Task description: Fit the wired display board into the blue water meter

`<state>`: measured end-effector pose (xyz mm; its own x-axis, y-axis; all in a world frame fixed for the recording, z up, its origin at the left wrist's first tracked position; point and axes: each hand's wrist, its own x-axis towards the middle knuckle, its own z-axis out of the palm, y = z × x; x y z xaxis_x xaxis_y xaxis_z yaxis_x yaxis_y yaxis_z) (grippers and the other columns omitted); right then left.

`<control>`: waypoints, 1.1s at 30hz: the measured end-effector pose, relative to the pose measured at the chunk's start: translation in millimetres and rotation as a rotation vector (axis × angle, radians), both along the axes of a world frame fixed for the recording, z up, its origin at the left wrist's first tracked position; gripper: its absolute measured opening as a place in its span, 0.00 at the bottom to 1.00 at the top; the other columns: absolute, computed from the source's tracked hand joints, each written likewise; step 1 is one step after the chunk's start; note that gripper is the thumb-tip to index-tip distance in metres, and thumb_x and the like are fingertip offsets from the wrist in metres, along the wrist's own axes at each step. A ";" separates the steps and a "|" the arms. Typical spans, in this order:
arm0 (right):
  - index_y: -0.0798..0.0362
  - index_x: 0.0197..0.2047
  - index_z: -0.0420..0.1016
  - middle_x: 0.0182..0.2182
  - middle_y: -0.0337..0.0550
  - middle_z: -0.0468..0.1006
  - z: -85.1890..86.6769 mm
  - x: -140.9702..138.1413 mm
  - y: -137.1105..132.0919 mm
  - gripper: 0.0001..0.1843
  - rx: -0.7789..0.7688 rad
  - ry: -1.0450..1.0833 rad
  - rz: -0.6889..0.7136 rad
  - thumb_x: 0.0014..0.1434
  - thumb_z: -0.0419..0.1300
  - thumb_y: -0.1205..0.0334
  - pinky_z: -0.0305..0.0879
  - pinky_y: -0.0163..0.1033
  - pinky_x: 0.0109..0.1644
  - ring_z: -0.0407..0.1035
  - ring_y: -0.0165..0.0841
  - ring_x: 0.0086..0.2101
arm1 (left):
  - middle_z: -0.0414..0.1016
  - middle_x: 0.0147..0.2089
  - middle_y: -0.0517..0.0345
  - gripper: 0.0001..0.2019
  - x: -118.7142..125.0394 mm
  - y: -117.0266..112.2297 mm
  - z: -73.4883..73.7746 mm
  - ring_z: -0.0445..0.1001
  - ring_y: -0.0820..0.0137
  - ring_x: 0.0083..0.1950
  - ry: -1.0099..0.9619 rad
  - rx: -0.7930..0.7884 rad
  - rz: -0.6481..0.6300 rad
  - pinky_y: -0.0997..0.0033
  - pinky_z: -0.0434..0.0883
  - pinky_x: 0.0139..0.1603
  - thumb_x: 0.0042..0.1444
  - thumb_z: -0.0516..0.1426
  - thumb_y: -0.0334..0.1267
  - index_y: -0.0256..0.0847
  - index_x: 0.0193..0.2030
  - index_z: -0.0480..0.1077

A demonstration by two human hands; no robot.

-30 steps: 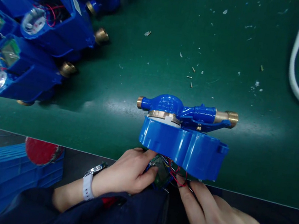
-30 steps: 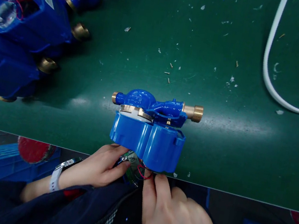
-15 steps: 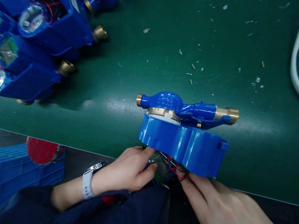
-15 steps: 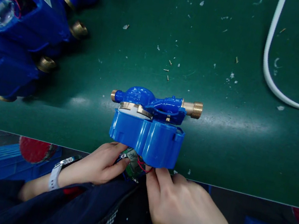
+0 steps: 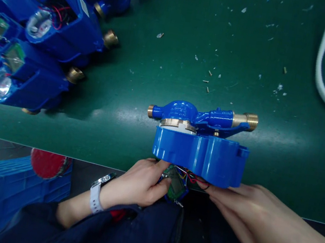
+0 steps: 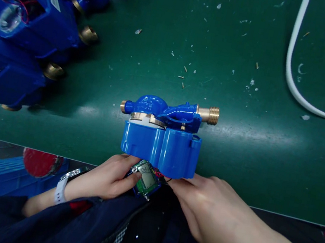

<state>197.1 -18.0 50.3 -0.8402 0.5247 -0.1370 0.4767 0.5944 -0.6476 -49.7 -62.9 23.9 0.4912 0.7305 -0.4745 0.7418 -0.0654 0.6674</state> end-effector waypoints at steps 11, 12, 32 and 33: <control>0.53 0.47 0.75 0.42 0.44 0.80 -10.6 10.2 2.4 0.16 -0.189 0.209 -0.030 0.66 0.47 0.72 0.73 0.33 0.44 0.75 0.30 0.42 | 0.76 0.48 0.47 0.21 -6.0 0.0 5.6 0.76 0.61 0.46 -0.142 -0.034 0.015 0.60 0.72 0.48 0.60 0.47 0.37 0.36 0.60 0.58; 0.54 0.47 0.75 0.43 0.44 0.80 -10.8 11.6 1.7 0.16 -0.168 0.202 -0.012 0.66 0.47 0.73 0.73 0.33 0.44 0.75 0.31 0.42 | 0.76 0.49 0.47 0.22 -6.0 -0.1 5.9 0.76 0.61 0.47 -0.147 -0.032 0.015 0.60 0.72 0.48 0.60 0.47 0.37 0.37 0.61 0.58; 0.56 0.42 0.79 0.33 0.46 0.81 27.7 -21.8 -27.8 0.25 0.461 -0.236 0.075 0.41 0.54 0.79 0.60 0.32 0.13 0.69 0.30 0.16 | 0.77 0.40 0.49 0.20 4.8 -5.7 1.9 0.77 0.61 0.44 -0.038 0.079 0.036 0.59 0.73 0.45 0.60 0.47 0.36 0.35 0.59 0.59; 0.56 0.42 0.79 0.32 0.45 0.81 26.3 -21.7 -26.7 0.25 0.437 -0.232 0.066 0.41 0.54 0.79 0.60 0.32 0.13 0.70 0.30 0.15 | 0.77 0.40 0.49 0.20 5.0 -5.5 1.9 0.77 0.61 0.43 -0.033 0.080 0.032 0.59 0.73 0.45 0.60 0.47 0.36 0.35 0.58 0.60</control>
